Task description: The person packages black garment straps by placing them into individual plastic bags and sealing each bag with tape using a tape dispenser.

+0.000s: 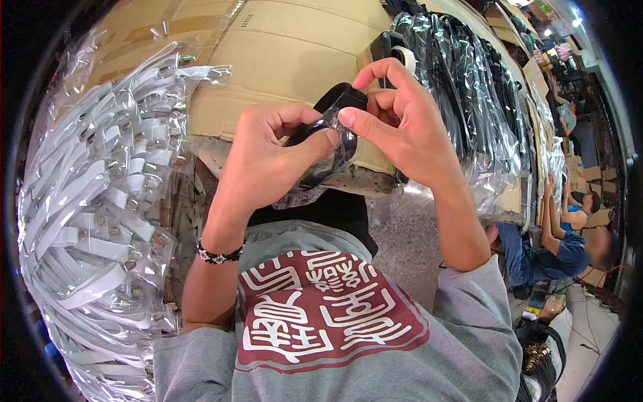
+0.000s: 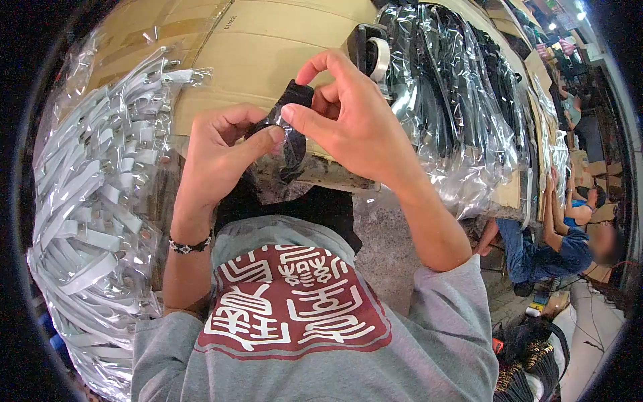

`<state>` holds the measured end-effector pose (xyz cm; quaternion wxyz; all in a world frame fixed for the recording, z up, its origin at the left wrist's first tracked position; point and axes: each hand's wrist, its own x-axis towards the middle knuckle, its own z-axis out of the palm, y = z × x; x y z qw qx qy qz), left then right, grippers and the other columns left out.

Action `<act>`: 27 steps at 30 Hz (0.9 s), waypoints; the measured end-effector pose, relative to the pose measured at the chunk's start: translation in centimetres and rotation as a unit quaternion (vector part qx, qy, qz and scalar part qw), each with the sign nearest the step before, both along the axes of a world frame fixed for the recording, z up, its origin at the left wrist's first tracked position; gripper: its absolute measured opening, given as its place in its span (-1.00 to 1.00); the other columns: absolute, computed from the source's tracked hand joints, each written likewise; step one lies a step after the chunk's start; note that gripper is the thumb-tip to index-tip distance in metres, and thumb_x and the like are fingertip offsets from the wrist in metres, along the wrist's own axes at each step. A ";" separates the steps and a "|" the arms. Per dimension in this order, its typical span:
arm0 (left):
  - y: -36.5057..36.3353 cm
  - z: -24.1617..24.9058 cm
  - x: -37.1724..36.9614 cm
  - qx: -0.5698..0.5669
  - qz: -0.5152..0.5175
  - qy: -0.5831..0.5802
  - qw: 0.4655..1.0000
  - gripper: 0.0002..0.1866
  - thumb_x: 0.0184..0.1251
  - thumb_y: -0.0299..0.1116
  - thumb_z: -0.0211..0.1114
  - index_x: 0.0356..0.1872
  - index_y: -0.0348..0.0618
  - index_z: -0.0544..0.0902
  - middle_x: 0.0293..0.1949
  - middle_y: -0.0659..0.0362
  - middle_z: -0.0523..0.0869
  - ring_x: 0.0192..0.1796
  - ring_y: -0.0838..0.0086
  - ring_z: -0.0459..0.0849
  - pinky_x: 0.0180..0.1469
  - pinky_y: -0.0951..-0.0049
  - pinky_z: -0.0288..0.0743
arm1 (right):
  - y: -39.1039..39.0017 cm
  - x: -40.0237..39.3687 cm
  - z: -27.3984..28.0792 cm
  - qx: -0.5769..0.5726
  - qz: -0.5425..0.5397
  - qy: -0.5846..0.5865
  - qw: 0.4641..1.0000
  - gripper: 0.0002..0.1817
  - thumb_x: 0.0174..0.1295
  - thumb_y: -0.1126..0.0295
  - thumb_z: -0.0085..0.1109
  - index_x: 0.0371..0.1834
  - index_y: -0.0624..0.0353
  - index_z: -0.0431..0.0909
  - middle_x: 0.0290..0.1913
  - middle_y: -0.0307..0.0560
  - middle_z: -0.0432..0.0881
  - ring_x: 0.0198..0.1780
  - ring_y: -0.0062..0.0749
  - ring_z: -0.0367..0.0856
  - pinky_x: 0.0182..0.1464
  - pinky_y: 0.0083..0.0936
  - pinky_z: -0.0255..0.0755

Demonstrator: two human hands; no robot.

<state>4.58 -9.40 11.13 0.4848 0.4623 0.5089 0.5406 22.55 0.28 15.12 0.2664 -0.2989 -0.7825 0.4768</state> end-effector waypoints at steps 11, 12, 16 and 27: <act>-0.3 0.0 0.1 0.032 0.017 0.065 0.997 -0.92 0.26 -0.55 0.42 -0.26 -0.32 0.74 -0.38 0.28 0.76 -0.30 0.69 0.65 -0.22 0.63 0.49 | -0.5 -0.5 -0.6 -0.059 -0.037 0.007 0.998 -0.58 0.29 0.29 0.41 0.01 0.23 0.39 -0.62 -0.37 0.44 -0.57 -0.76 0.28 -0.53 -0.65 0.06; -0.2 -0.3 0.1 0.037 0.018 0.058 0.997 -0.92 0.26 -0.55 0.42 -0.26 -0.32 0.74 -0.38 0.27 0.76 -0.30 0.68 0.65 -0.22 0.62 0.49 | -0.5 -0.6 -0.5 -0.051 -0.043 0.001 0.998 -0.57 0.29 0.29 0.42 0.04 0.24 0.39 -0.61 -0.36 0.45 -0.56 -0.75 0.29 -0.51 -0.65 0.09; -0.1 0.2 0.1 0.010 0.014 -0.026 1.000 -0.91 0.27 -0.54 0.42 -0.24 -0.34 0.74 -0.35 0.23 0.78 -0.29 0.66 0.67 -0.22 0.62 0.50 | -1.1 -0.8 -0.2 -0.019 -0.048 0.024 0.998 -0.47 0.26 0.30 0.42 0.18 0.26 0.38 -0.53 -0.32 0.48 -0.48 -0.72 0.36 -0.44 -0.65 0.20; -0.3 0.3 -0.2 0.056 0.027 0.078 0.995 -0.91 0.29 -0.53 0.43 -0.25 -0.34 0.74 -0.35 0.23 0.77 -0.28 0.67 0.65 -0.18 0.61 0.49 | -1.3 -1.6 -0.9 -0.075 -0.043 0.079 0.993 -0.29 0.19 0.42 0.45 0.38 0.17 0.29 -0.34 -0.28 0.61 -0.37 -0.74 0.43 -0.37 -0.70 0.26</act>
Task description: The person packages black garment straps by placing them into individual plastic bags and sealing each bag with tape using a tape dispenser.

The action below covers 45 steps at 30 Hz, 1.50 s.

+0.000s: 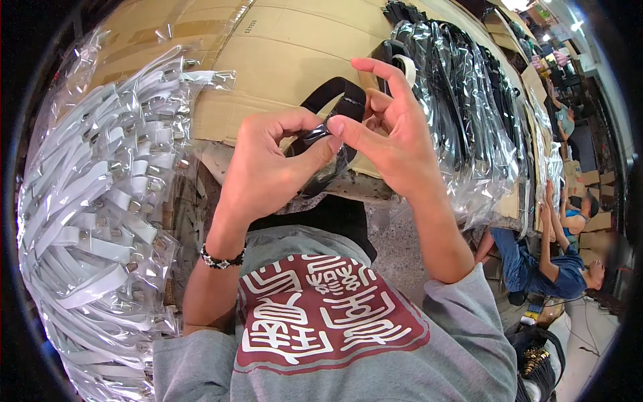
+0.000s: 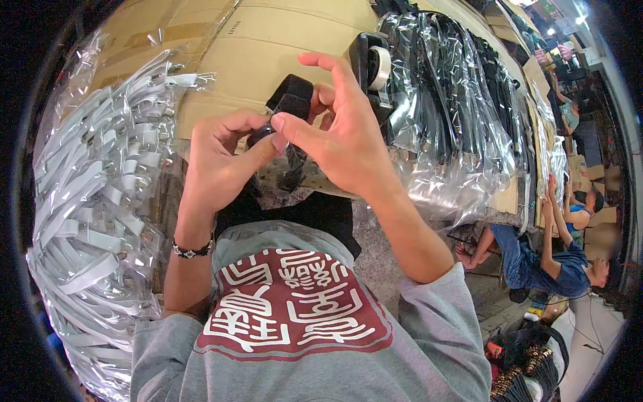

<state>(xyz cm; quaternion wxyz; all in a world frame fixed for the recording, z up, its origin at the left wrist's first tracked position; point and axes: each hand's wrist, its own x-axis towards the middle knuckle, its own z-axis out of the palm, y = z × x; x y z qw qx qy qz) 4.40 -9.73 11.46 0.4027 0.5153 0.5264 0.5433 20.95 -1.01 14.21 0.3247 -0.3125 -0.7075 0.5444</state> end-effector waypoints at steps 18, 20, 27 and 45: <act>-0.2 0.0 -0.7 -0.004 0.011 -0.134 0.991 -0.90 0.31 -0.55 0.41 -0.24 -0.41 0.74 -0.37 0.17 0.77 -0.30 0.64 0.67 -0.21 0.59 0.54 | -1.4 0.1 -0.9 -0.010 -0.041 0.037 0.998 -0.76 0.30 0.30 0.37 -0.22 0.29 0.67 -0.37 -0.31 0.66 -0.37 -0.76 0.50 -0.33 -0.73 0.34; -0.3 0.0 -0.6 -0.005 0.010 -0.137 0.990 -0.90 0.30 -0.56 0.41 -0.24 -0.41 0.74 -0.37 0.17 0.77 -0.29 0.63 0.67 -0.20 0.58 0.54 | -1.3 0.0 -0.5 0.004 -0.017 0.033 0.999 -0.77 0.29 0.31 0.36 -0.24 0.30 0.68 -0.40 -0.30 0.65 -0.37 -0.77 0.49 -0.34 -0.72 0.33; -0.2 -0.6 -0.7 -0.010 0.008 -0.139 0.990 -0.90 0.30 -0.56 0.41 -0.23 -0.41 0.74 -0.36 0.17 0.78 -0.29 0.61 0.68 -0.19 0.58 0.54 | -0.8 0.2 -1.4 0.008 -0.034 0.025 0.999 -0.78 0.24 0.33 0.40 -0.37 0.30 0.70 -0.47 -0.30 0.61 -0.36 -0.67 0.43 -0.25 -0.62 0.33; -0.4 -0.2 -0.6 -0.044 0.013 -0.091 0.995 -0.86 0.28 -0.54 0.44 -0.19 -0.38 0.74 -0.29 0.20 0.78 -0.21 0.60 0.68 -0.10 0.57 0.52 | -1.3 0.7 -2.1 -0.065 -0.057 0.050 0.995 -0.80 0.23 0.38 0.39 -0.33 0.33 0.66 -0.46 -0.32 0.59 -0.40 -0.73 0.45 -0.32 -0.66 0.35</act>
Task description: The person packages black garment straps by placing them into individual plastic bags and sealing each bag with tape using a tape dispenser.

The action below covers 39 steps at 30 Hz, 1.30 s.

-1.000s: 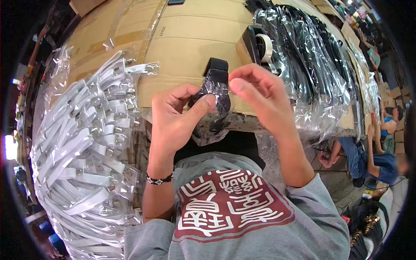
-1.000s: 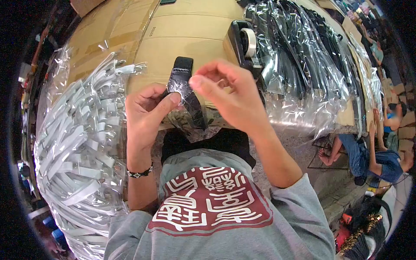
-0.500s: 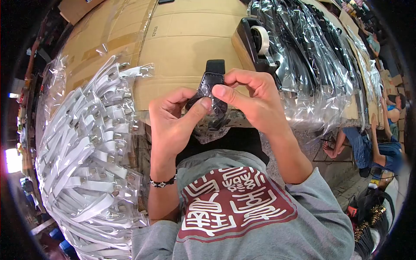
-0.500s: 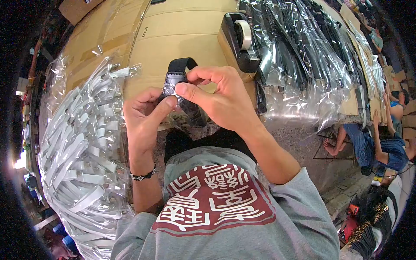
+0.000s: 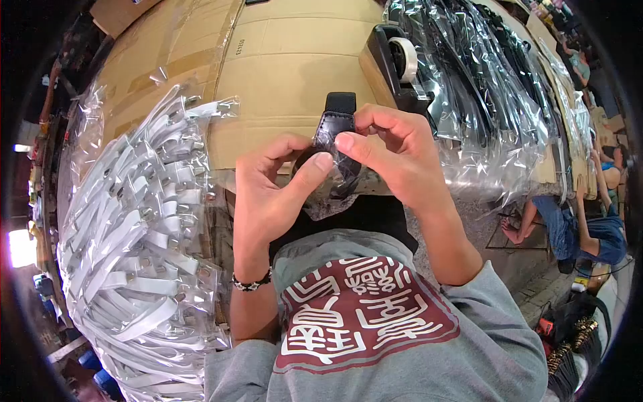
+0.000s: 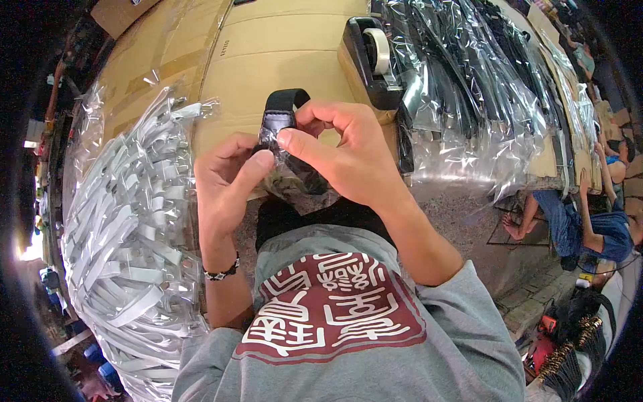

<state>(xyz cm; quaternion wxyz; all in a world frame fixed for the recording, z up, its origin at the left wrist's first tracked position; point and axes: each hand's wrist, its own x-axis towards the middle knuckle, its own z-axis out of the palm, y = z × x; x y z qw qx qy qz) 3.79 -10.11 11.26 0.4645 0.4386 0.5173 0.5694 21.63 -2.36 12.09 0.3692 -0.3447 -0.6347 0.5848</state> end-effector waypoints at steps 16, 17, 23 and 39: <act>-0.1 0.3 1.1 0.084 0.075 -0.008 0.994 -0.90 0.34 -0.56 0.40 -0.18 -0.38 0.74 -0.29 0.23 0.75 -0.25 0.66 0.61 -0.20 0.62 0.47 | -0.6 -0.6 -0.3 0.082 0.011 0.025 0.996 -0.80 0.26 0.39 0.38 -0.32 0.34 0.64 -0.45 -0.30 0.59 -0.36 -0.72 0.43 -0.30 -0.65 0.35; -0.1 0.4 0.9 0.076 0.063 -0.019 0.995 -0.90 0.34 -0.55 0.40 -0.19 -0.38 0.73 -0.29 0.24 0.75 -0.25 0.66 0.61 -0.19 0.63 0.47 | -0.8 -0.7 0.0 0.080 0.010 0.024 0.996 -0.79 0.27 0.38 0.38 -0.31 0.35 0.64 -0.44 -0.29 0.59 -0.35 -0.72 0.43 -0.30 -0.65 0.35; 0.1 0.6 0.4 0.076 0.021 -0.021 0.997 -0.89 0.36 -0.52 0.41 -0.21 -0.36 0.70 -0.30 0.26 0.73 -0.24 0.67 0.61 -0.18 0.63 0.46 | -0.8 -0.3 0.5 0.078 0.031 0.020 0.996 -0.78 0.28 0.37 0.37 -0.27 0.36 0.65 -0.41 -0.27 0.62 -0.33 -0.69 0.46 -0.25 -0.62 0.40; 0.0 1.0 0.6 0.066 0.055 0.007 0.996 -0.88 0.38 -0.48 0.42 -0.23 -0.36 0.71 -0.35 0.29 0.71 -0.30 0.72 0.53 -0.28 0.66 0.37 | -0.6 0.1 1.0 0.069 0.065 0.035 0.995 -0.80 0.27 0.40 0.35 -0.21 0.34 0.62 -0.33 -0.25 0.64 -0.22 -0.64 0.55 -0.10 -0.60 0.45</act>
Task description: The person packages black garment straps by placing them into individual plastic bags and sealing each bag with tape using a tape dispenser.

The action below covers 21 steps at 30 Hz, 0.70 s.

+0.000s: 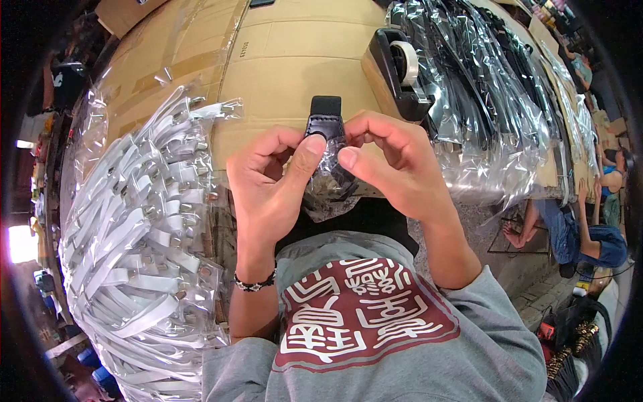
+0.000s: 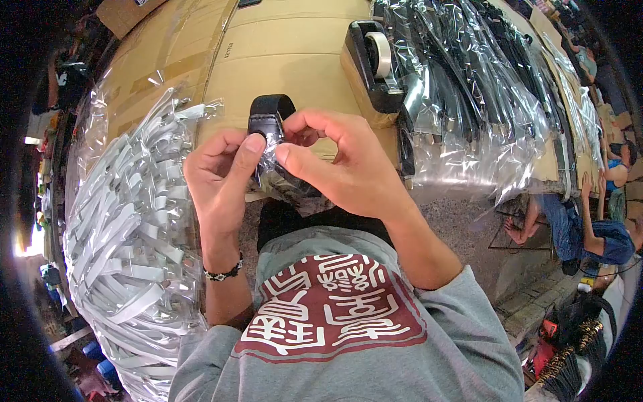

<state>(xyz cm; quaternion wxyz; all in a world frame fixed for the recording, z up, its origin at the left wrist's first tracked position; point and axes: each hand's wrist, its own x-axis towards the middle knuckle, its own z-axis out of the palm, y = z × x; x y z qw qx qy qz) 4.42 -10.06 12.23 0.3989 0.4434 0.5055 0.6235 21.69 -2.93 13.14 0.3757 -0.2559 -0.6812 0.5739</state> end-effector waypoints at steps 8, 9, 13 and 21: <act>-0.3 0.1 0.1 0.006 -0.037 -0.047 0.998 -0.89 0.36 -0.52 0.42 -0.21 -0.38 0.72 -0.29 0.25 0.74 -0.24 0.68 0.59 -0.19 0.62 0.45 | -0.1 0.1 -0.5 -0.035 -0.038 0.001 0.999 -0.78 0.21 0.40 0.44 -0.30 0.34 0.64 -0.38 -0.28 0.63 -0.26 -0.69 0.50 -0.16 -0.65 0.40; -0.3 -0.1 0.2 0.009 -0.036 -0.036 0.999 -0.89 0.36 -0.53 0.42 -0.20 -0.38 0.72 -0.28 0.24 0.74 -0.23 0.68 0.59 -0.18 0.62 0.45 | -0.1 0.1 -0.4 -0.053 -0.039 0.002 0.998 -0.78 0.21 0.40 0.45 -0.32 0.34 0.64 -0.39 -0.29 0.63 -0.27 -0.70 0.50 -0.17 -0.66 0.39; -0.6 -0.2 0.1 0.020 -0.039 -0.013 0.999 -0.88 0.34 -0.58 0.41 -0.16 -0.39 0.71 -0.26 0.24 0.75 -0.22 0.66 0.61 -0.17 0.62 0.46 | -0.1 0.1 -0.5 -0.030 -0.034 -0.005 0.999 -0.79 0.22 0.41 0.43 -0.32 0.34 0.64 -0.40 -0.31 0.63 -0.28 -0.71 0.49 -0.19 -0.67 0.38; -0.3 -0.4 -0.3 0.005 -0.052 -0.040 0.998 -0.88 0.38 -0.54 0.39 -0.15 -0.38 0.70 -0.26 0.26 0.73 -0.22 0.69 0.60 -0.18 0.63 0.46 | 0.0 -0.6 -1.6 -0.036 -0.022 0.046 0.998 -0.81 0.22 0.41 0.39 -0.28 0.31 0.63 -0.36 -0.30 0.63 -0.25 -0.70 0.51 -0.18 -0.67 0.38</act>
